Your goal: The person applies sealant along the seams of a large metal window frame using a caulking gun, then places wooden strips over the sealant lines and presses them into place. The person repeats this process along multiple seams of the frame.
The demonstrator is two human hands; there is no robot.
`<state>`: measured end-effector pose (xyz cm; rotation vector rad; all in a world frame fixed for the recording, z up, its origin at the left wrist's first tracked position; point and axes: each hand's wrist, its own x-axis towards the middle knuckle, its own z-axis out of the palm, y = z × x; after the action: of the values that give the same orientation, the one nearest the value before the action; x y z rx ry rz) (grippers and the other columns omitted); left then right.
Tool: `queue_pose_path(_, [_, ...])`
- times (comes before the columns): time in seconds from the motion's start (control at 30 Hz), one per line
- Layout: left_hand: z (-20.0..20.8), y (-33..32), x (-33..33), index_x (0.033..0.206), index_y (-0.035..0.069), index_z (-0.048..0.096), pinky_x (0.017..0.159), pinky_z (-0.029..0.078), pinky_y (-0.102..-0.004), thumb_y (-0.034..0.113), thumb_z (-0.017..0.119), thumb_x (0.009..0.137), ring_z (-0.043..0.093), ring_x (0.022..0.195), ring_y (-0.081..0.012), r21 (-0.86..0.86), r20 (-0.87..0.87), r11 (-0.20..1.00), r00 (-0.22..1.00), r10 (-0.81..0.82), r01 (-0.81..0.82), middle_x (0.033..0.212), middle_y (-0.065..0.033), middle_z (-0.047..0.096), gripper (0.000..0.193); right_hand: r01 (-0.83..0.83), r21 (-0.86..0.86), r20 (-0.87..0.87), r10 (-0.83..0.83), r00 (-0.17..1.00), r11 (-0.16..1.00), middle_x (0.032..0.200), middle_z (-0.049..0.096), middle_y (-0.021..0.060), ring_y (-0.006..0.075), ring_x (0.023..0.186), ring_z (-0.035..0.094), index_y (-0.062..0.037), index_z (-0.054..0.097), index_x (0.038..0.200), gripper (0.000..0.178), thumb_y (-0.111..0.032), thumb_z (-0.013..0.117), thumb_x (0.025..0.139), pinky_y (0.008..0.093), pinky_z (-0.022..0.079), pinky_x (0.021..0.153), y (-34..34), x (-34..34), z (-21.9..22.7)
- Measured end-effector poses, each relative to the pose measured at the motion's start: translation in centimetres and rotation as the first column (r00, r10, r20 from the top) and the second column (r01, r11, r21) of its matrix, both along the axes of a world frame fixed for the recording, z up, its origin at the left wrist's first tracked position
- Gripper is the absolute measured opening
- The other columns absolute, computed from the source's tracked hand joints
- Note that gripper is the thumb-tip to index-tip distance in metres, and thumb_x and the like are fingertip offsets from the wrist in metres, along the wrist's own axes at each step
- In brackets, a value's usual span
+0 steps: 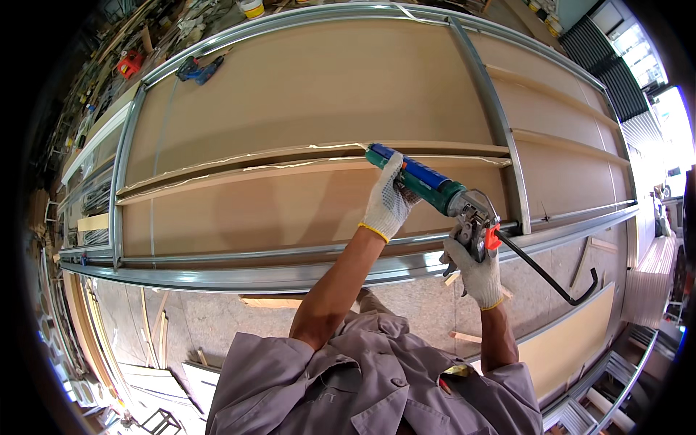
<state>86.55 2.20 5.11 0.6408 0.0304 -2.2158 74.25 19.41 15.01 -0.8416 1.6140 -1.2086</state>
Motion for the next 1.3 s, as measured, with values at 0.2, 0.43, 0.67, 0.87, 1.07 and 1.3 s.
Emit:
queue_pose_path(0.2, [0.3,0.5,-2.5,0.128,0.009,0.056,0.096,0.064,-0.046,0.035,0.078,0.098,0.071,0.109,-0.0285,-0.009,-0.016,1.0,1.0,-0.025,0.025,0.119,-0.0127,0.068,0.045,-0.002,-0.021,-0.005,0.002,1.0,1.0,0.078,0.064,0.0004,0.0082,0.07,0.062,-0.0046,0.062,0.103,0.01,-0.006,0.07,0.097,0.0251,0.05,0.061,0.9,-2.3,0.3])
queue_pose_path(0.43, [0.1,1.2,-4.7,0.132,0.008,0.054,0.098,0.063,-0.0475,0.033,0.081,0.096,0.07,0.111,-0.0304,0.026,-0.033,0.997,0.997,-0.077,0.077,0.123,-0.0139,0.066,0.052,0.026,-0.023,-0.051,-0.028,0.998,0.999,0.08,0.064,0.0005,0.0082,0.072,0.063,-0.0041,0.062,0.105,0.011,-0.005,0.069,0.097,0.0255,0.051,0.061,2.1,-3.7,0.8])
queue_pose_path(0.67, [-1.0,1.3,-5.8,0.135,0.006,0.052,0.101,0.063,-0.0482,0.032,0.082,0.095,0.069,0.115,-0.0325,0.041,-0.041,0.994,0.994,-0.099,0.101,0.125,-0.016,0.065,0.057,-0.025,-0.135,0.024,0.028,0.999,0.991,0.111,0.069,0.0032,0.0118,0.101,0.065,-0.0034,0.063,0.123,0.024,-0.004,0.069,0.1,0.0297,0.054,0.086,3.3,-5.4,0.0])
queue_pose_path(0.87, [-0.2,1.5,-6.0,0.13,0.008,0.056,0.098,0.063,-0.0438,0.038,0.082,0.095,0.07,0.11,-0.0289,-0.011,-0.031,0.991,0.99,-0.134,0.134,0.118,-0.014,0.067,0.054,-0.001,-0.11,0.087,0.011,0.996,0.994,0.11,0.068,0.0026,0.0141,0.103,0.066,-0.0048,0.062,0.125,0.025,-0.004,0.068,0.1,0.031,0.055,0.089,3.2,-5.4,0.3])
queue_pose_path(1.07, [-1.0,1.7,-7.2,0.136,0.004,0.049,0.1,0.064,-0.0471,0.031,0.085,0.092,0.067,0.117,-0.0336,0.002,-0.075,0.988,0.985,-0.153,0.154,0.127,-0.0169,0.061,0.063,0.026,-0.122,0.071,-0.017,0.997,0.992,0.093,0.068,0.0049,0.014,0.089,0.069,-0.0015,0.062,0.109,0.011,-0.001,0.065,0.098,0.0315,0.058,0.081,3.1,-5.9,-0.4])
queue_pose_path(1.3, [-0.9,2.3,-10.2,0.138,0.003,0.048,0.1,0.064,-0.0464,0.033,0.083,0.094,0.068,0.115,-0.0321,-0.008,-0.044,0.989,0.988,-0.149,0.149,0.126,-0.0168,0.061,0.064,0.039,-0.066,0.017,-0.038,0.999,0.997,0.087,0.068,0.0032,0.0118,0.082,0.068,-0.0027,0.064,0.103,0.008,-0.003,0.069,0.097,0.0289,0.056,0.074,3.8,-8.8,-0.5])
